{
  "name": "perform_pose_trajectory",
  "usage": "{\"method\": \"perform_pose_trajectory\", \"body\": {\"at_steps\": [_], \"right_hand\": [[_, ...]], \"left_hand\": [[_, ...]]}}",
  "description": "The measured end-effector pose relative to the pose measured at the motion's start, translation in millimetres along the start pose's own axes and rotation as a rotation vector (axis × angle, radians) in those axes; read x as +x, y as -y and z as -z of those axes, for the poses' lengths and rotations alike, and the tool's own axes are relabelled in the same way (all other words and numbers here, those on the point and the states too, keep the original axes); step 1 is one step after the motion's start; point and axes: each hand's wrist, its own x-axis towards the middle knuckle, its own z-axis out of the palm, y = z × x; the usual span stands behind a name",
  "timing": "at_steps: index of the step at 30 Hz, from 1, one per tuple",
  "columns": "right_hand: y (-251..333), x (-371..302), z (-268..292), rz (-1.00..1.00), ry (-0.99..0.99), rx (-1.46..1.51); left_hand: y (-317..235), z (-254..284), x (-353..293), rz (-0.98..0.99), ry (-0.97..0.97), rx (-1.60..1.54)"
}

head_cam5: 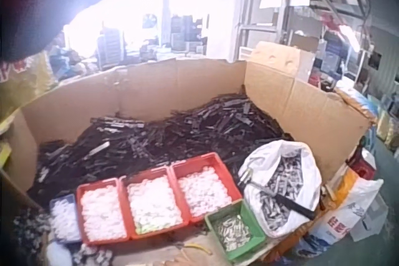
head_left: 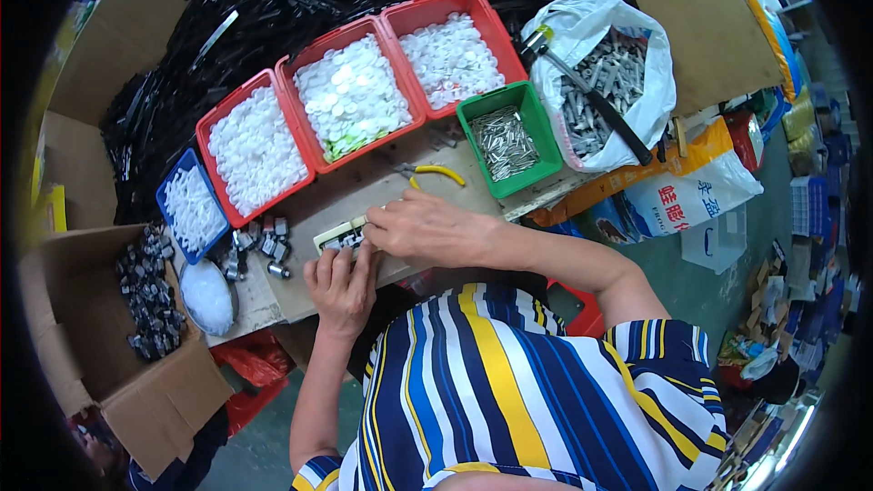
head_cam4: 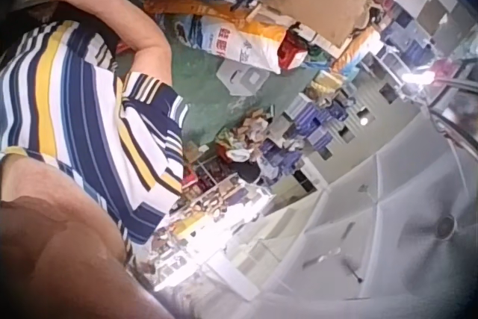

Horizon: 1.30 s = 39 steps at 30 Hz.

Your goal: The person assembles small padlocks at a workbench. They place a metal lock body into a wooden jig, insert a white plastic pin, and use a hammer to strike the pin into the lock. The person then uses pliers to adjust the components and places the finished lock into a cardboard box. This process is repeated multiple times.

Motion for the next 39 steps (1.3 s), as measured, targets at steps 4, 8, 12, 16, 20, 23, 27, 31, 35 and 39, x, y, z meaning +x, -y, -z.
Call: {"method": "perform_pose_trajectory", "body": {"at_steps": [4, 8, 12, 16, 20, 23, 27, 31, 35, 39], "right_hand": [[-38.4, -22.2, 55.8, -0.211, -0.234, -0.014], [-89.8, -84.1, 118.9, -0.776, -0.544, -0.247], [-128.1, -158.4, 137.5, -0.964, -0.435, -0.615], [-152.2, -192.7, 129.1, -1.059, -0.372, -0.504], [-161.3, -180.6, 132.6, -1.114, -0.363, -0.463], [-165.9, -173.8, 133.7, -1.054, -0.436, -0.382], [-163.7, -165.5, 132.2, -1.002, -0.522, -0.304], [-153.7, -159.8, 128.2, -1.002, -0.572, -0.256], [-149.8, -164.7, 130.9, -0.997, -0.548, -0.239], [-148.7, -167.8, 131.5, -0.972, -0.545, -0.237]], "left_hand": [[-1.8, -1.1, -2.1, 0.024, -0.013, 0.013], [-4.8, -1.1, -4.0, 0.076, -0.018, -0.068], [-3.1, 6.9, 0.8, 0.135, 0.017, -0.208], [9.3, 19.0, 9.7, 0.179, -0.050, -0.253], [48.7, 39.6, 20.9, 0.266, -0.180, -0.130], [95.4, 53.5, 26.6, 0.388, -0.218, -0.053], [159.2, 62.2, 32.7, 0.490, -0.189, 0.100], [206.6, 56.4, 38.0, 0.529, -0.119, 0.221], [245.1, 48.4, 47.2, 0.548, -0.084, 0.278], [259.0, 43.3, 61.4, 0.555, -0.030, 0.318]]}}
